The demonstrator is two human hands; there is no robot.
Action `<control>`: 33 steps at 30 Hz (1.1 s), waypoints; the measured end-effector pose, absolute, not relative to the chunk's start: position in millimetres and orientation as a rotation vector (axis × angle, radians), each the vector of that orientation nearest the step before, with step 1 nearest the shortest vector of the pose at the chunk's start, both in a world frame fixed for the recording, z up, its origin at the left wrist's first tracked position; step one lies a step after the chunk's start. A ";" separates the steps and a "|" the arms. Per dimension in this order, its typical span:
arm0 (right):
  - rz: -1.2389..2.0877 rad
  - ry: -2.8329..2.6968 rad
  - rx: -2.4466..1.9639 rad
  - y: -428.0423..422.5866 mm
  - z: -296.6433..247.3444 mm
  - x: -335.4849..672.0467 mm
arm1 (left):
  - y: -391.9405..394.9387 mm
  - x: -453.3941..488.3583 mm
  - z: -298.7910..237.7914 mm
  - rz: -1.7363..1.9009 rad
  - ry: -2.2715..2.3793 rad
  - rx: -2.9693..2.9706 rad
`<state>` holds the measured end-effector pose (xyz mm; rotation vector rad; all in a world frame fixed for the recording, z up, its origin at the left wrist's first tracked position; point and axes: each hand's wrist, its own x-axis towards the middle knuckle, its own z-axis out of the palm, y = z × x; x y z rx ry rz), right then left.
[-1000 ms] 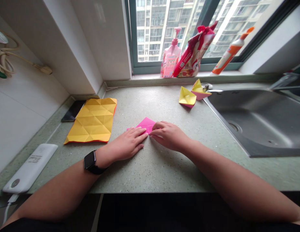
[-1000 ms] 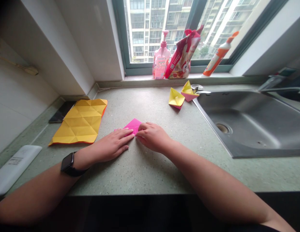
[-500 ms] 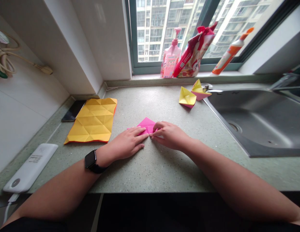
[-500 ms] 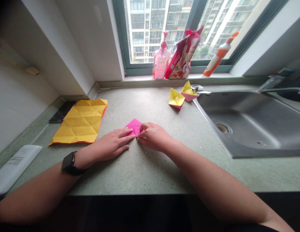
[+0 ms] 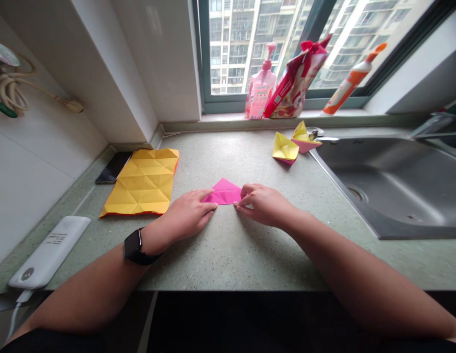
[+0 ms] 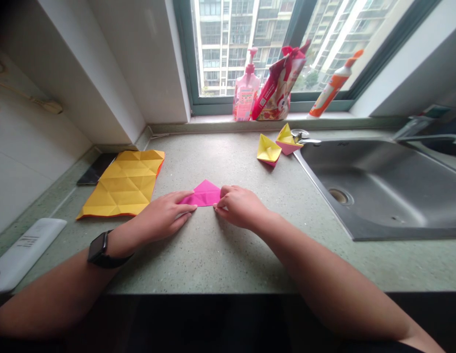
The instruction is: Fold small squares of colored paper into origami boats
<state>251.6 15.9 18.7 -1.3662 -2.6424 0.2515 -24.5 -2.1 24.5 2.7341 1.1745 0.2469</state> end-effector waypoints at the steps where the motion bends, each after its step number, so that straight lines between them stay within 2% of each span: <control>1: 0.248 -2.653 -1.376 15.8 19.9 252.2 | -2.3 -25.0 25.4 0.257 1.192 2.737; 5: 0.230 -2.685 -1.415 15.8 22.8 254.9 | -3.2 -27.8 27.7 0.272 1.275 2.762; 21: 0.252 -2.736 -2.007 9.0 57.5 254.4 | -11.2 -29.5 53.9 -0.063 1.680 2.576; 27: 0.278 -2.650 -2.145 9.2 61.9 259.8 | -10.9 -31.1 51.0 -0.056 1.694 2.597; 33: 0.253 -2.680 -2.087 10.4 60.3 259.3 | -8.6 -32.5 44.2 0.054 1.618 2.660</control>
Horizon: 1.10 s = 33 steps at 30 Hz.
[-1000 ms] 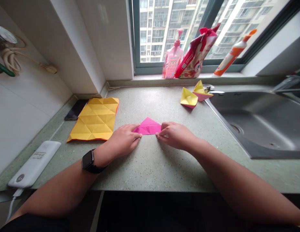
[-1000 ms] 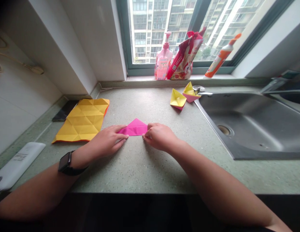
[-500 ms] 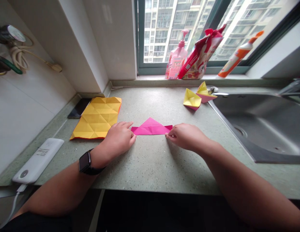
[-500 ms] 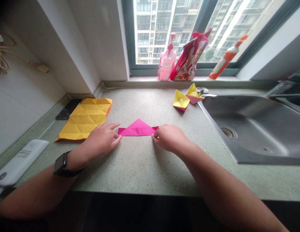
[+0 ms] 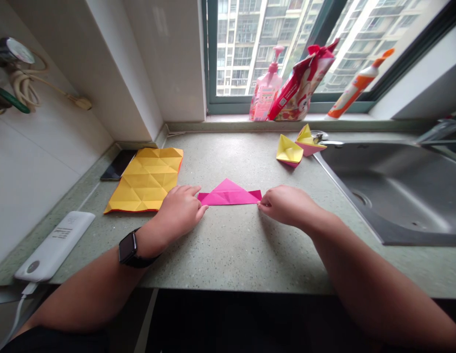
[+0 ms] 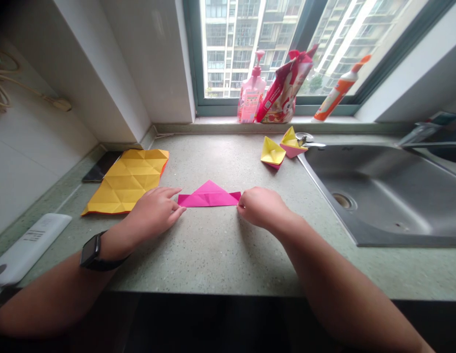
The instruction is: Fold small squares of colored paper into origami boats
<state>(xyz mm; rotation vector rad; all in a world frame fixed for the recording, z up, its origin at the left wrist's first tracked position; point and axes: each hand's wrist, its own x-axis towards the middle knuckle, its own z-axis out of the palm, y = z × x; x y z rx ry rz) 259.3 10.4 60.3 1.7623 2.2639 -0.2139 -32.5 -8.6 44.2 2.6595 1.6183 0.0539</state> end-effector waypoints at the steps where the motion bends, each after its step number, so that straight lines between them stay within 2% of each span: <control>1: -0.203 2.291 1.745 10.8 59.6 259.1 | -7.9 -32.5 42.2 0.087 1.594 2.681; 9: -0.192 2.487 1.627 13.3 49.0 256.5 | -6.9 -29.9 30.1 0.215 1.413 2.819; 23: -0.343 2.834 1.366 15.0 23.0 239.3 | -6.4 -12.6 12.4 0.149 1.179 2.797; 33: -0.255 2.614 1.596 7.4 35.6 238.5 | -9.2 -18.0 20.1 0.188 1.305 2.791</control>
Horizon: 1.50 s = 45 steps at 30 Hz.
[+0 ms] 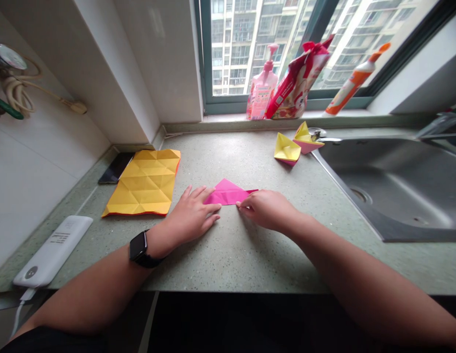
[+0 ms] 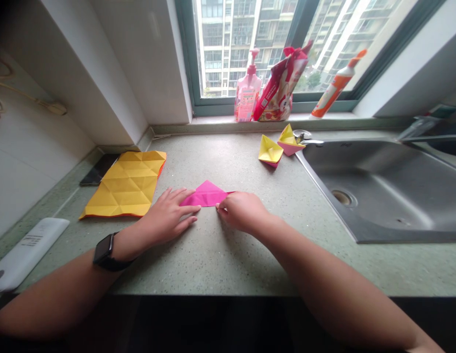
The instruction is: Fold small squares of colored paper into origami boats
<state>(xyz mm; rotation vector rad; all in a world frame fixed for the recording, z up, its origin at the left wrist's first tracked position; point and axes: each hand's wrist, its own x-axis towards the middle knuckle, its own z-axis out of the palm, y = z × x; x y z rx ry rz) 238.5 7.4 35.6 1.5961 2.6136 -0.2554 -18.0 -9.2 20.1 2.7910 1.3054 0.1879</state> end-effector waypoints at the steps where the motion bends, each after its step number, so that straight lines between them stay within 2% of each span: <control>1: -0.261 2.556 1.625 7.1 40.0 240.8 | -9.5 -19.4 21.2 0.193 1.333 2.783; 11: -0.312 2.160 1.860 6.3 70.4 260.9 | -7.5 -35.8 37.3 0.127 1.552 2.702; 17: -0.332 2.218 1.883 10.0 64.8 262.3 | 6.9 -41.2 34.0 0.320 1.529 2.710; 35: -0.232 2.446 1.954 20.6 41.7 263.2 | 20.9 -45.2 35.2 0.224 1.186 2.788; 45: -0.203 2.618 2.039 21.1 41.8 260.8 | 20.7 -43.7 29.4 0.297 1.027 2.747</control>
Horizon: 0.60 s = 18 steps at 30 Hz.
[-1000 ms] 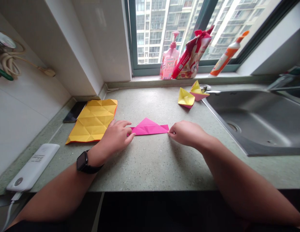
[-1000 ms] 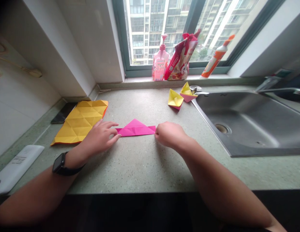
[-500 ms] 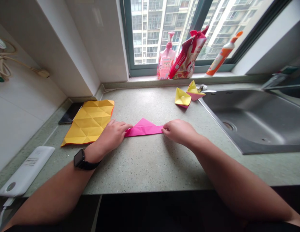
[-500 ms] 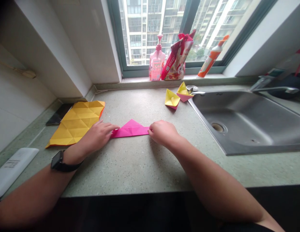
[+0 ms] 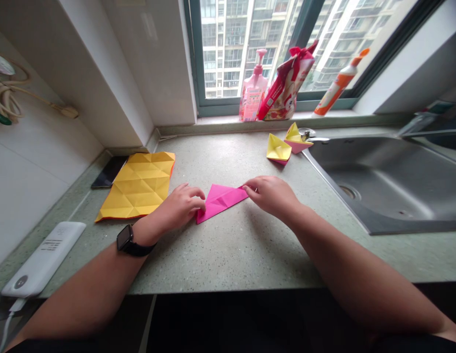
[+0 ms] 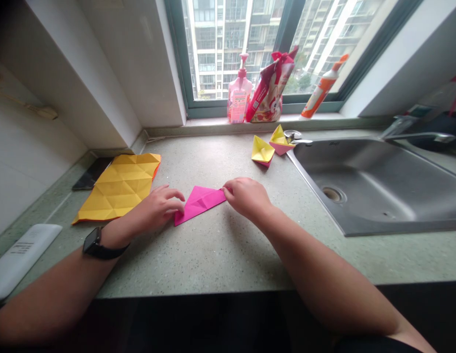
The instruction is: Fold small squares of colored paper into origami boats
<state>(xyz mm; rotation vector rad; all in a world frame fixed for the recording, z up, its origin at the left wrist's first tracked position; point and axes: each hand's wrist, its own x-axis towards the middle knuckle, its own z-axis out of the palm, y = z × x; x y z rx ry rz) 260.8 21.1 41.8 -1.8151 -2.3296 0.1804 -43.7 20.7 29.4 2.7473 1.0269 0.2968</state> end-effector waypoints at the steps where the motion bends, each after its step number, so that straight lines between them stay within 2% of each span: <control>1: 0.170 -2.310 -1.805 20.8 41.6 260.3 | 20.2 -43.5 27.9 0.309 1.013 2.750; 11: 0.160 -2.234 -1.705 19.0 37.3 258.0 | 16.6 -39.4 24.7 0.365 1.015 2.802; 18: 0.379 -2.375 -1.420 17.4 27.0 250.2 | 11.0 -25.0 20.8 0.545 1.008 2.637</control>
